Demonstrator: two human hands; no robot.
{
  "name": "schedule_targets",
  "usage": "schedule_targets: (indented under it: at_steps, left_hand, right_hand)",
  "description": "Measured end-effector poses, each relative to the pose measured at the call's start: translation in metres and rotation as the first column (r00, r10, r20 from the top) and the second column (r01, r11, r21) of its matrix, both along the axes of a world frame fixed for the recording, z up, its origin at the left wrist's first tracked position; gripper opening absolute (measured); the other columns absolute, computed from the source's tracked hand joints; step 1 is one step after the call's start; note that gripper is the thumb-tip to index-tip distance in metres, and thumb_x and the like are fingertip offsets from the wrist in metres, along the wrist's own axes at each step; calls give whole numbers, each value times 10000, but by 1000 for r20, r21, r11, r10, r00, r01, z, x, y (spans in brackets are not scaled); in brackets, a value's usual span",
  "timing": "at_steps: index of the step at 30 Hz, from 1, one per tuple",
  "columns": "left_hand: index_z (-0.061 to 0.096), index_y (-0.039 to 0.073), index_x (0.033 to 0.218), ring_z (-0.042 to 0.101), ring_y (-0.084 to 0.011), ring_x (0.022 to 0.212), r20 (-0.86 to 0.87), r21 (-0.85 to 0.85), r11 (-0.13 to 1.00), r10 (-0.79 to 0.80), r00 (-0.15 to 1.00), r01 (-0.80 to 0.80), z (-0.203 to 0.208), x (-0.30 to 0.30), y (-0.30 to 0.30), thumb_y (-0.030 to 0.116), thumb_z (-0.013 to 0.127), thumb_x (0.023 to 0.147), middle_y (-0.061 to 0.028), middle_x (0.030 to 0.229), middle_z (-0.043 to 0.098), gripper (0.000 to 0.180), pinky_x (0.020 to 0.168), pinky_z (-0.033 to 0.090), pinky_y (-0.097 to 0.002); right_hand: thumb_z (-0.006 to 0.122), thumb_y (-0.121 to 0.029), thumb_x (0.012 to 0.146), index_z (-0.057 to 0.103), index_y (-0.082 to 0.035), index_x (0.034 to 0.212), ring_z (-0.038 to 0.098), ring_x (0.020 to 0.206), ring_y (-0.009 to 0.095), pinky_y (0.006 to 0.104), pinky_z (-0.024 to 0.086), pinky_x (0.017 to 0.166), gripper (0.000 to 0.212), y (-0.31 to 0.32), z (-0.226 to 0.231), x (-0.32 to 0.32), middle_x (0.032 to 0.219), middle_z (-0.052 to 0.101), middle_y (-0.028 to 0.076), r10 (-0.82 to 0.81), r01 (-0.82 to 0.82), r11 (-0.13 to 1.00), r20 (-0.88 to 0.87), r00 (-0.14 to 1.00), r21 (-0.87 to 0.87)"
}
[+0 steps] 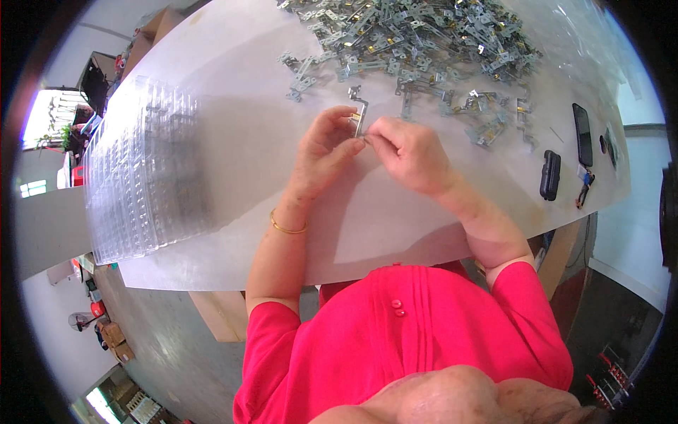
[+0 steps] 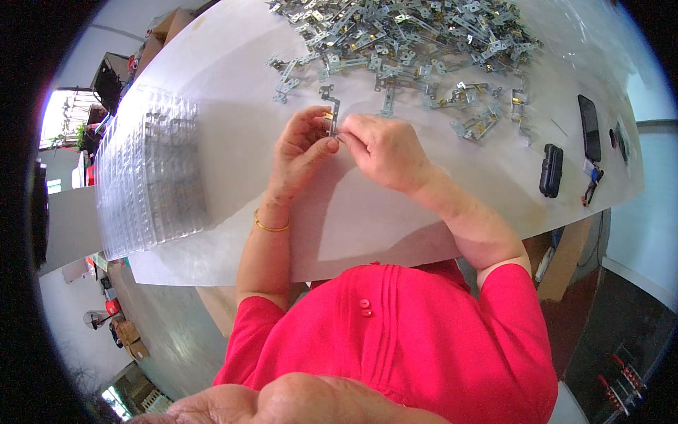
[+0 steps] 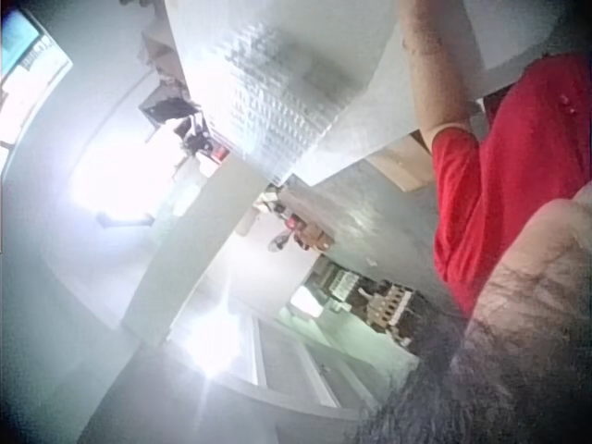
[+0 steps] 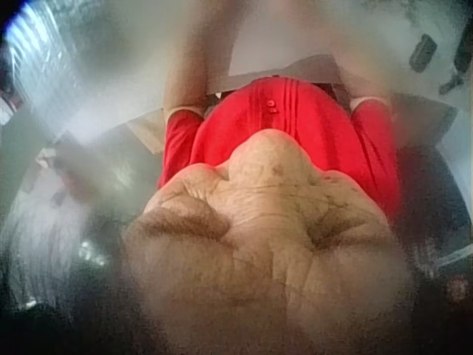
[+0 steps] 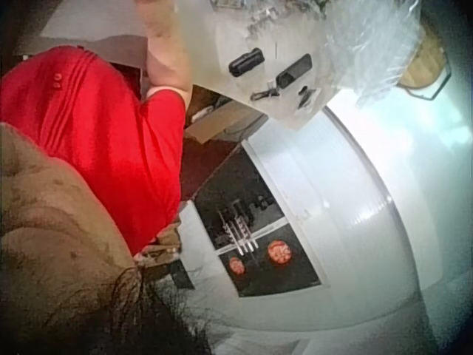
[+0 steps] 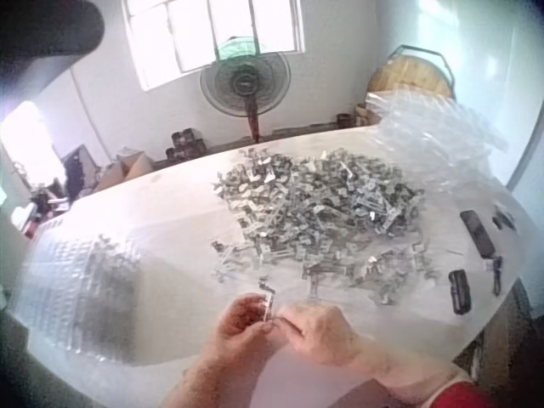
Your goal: Manually assemble small metal clips by inserting a metal pin into pre-formed metal pieces.
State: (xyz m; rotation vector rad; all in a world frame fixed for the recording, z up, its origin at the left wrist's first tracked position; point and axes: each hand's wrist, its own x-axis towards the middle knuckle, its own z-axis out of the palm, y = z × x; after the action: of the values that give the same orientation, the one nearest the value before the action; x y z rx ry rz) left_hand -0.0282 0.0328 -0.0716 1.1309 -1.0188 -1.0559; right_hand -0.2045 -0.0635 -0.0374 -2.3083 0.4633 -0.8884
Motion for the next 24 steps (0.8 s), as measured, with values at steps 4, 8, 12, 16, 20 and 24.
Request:
schedule_targets:
  at_steps: [4,8,12,16,20,24]
  left_hand:
    - [536,15,1325,623,-152,918,-87,38,999,-1,996,5,11,0,-4,36,670,939,-71,1040,644,409,798,538,-315]
    - [552,2,1305,631,-173,882,-213,34,995,-89,973,98,20,6,3,53,632,955,-88,1010,645,363,783,540,-326]
    - [564,-3,1289,639,-180,853,-352,44,944,-291,890,326,16,2,5,24,584,946,-94,980,641,345,755,542,-319]
    - [583,12,1233,651,-174,835,-296,53,932,-329,897,360,22,-2,5,67,613,950,-97,967,642,290,759,551,-317]
    - [595,15,1105,658,-166,843,-271,39,989,-124,954,140,8,-10,11,112,641,943,-82,927,648,195,748,547,-328]
    - [569,22,1002,673,-212,807,423,-91,995,83,902,-49,17,-13,10,149,685,903,-104,850,655,198,707,536,-357]
  right_hand:
    - [655,-50,913,628,-82,967,641,685,275,349,502,608,69,-9,5,-4,794,646,115,-101,104,966,-21,995,237]
    - [657,-68,954,638,-71,1035,601,697,125,259,491,626,84,-17,-9,9,830,647,44,-153,46,938,289,945,345]
    - [635,-66,980,638,-37,1038,589,748,77,240,498,664,65,-12,-2,7,887,655,13,-89,-89,809,270,959,581]
    - [633,-73,985,649,-24,1012,587,744,73,235,512,674,58,-6,0,0,898,652,7,-116,26,890,171,978,455]
    - [621,-87,993,641,-19,1017,599,727,79,244,531,634,75,-6,-16,4,913,649,18,-183,79,876,175,968,476]
    - [595,-100,1010,631,-21,1035,609,712,87,250,543,623,91,-8,-16,5,920,637,31,-188,75,849,166,968,523]
